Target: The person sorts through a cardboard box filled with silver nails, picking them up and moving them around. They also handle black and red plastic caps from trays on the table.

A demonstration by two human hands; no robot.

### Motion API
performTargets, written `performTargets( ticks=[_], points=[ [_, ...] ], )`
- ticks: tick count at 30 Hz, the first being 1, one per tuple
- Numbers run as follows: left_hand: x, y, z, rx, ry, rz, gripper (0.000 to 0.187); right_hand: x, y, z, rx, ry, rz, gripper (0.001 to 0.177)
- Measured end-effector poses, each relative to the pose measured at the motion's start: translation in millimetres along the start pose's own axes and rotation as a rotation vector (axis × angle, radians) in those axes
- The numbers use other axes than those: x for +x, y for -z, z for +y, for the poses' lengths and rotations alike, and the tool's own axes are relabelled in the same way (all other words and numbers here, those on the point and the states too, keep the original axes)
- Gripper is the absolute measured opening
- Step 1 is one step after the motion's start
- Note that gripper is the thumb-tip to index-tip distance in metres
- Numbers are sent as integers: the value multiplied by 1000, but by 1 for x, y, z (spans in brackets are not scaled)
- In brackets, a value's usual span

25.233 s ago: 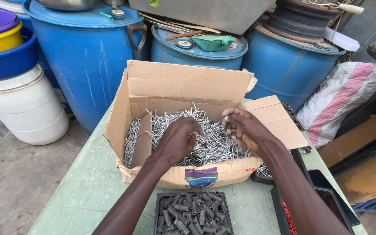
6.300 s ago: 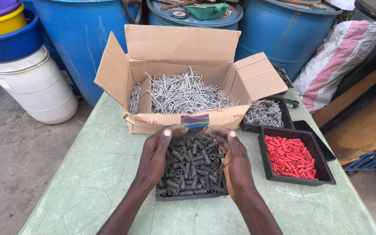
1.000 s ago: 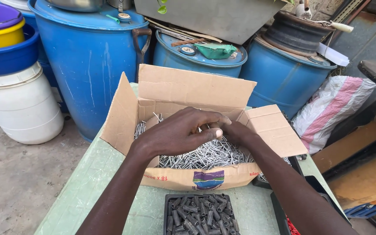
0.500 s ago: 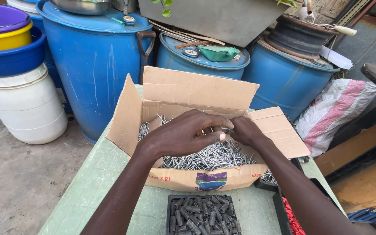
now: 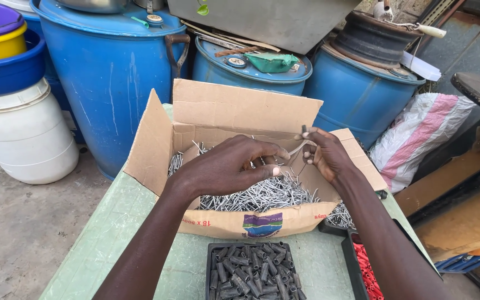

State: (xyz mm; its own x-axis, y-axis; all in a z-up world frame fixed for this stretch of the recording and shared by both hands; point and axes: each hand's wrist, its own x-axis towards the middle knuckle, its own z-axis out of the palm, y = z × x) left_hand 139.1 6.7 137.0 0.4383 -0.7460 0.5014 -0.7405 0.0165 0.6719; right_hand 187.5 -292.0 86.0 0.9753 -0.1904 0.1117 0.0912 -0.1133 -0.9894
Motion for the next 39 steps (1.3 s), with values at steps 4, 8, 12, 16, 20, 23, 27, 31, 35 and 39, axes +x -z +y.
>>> performTargets(
  ticks=[4, 8, 12, 16, 20, 23, 27, 31, 35, 39],
  points=[
    [-1, 1, 1, -4, -20, 8, 34, 6, 15, 16, 202, -4, -50, 22],
    [0, -1, 2, -26, -29, 8, 34, 0, 8, 12, 219, 31, -80, 24],
    [1, -1, -1, -13, -56, 12, 32, 14, 11, 32, 201, -87, -132, 23],
    [2, -2, -2, -17, -64, 6, 37, 8, -2, 39, -433, -17, -140, 26],
    [1, -4, 0, -28, -68, 5, 34, 23, -14, 58, -1423, -4, -246, 30],
    [2, -5, -4, -28, -66, -5, 36, 44, -3, 87, -1617, -23, -209, 32],
    [4, -5, -6, -15, -64, -1, 34, 50, -2, 93, -1533, -59, -315, 34],
    [5, -6, -13, 15, -23, -14, 31, 35, -16, 66, -1601, -32, -410, 26],
    [9, -15, -19, 33, 23, -41, 29, 23, -17, 40, -1615, -12, -489, 31],
    [11, -42, -47, 194, 132, -204, 32, 18, -15, 24, -1619, 54, -499, 25]
  ],
)
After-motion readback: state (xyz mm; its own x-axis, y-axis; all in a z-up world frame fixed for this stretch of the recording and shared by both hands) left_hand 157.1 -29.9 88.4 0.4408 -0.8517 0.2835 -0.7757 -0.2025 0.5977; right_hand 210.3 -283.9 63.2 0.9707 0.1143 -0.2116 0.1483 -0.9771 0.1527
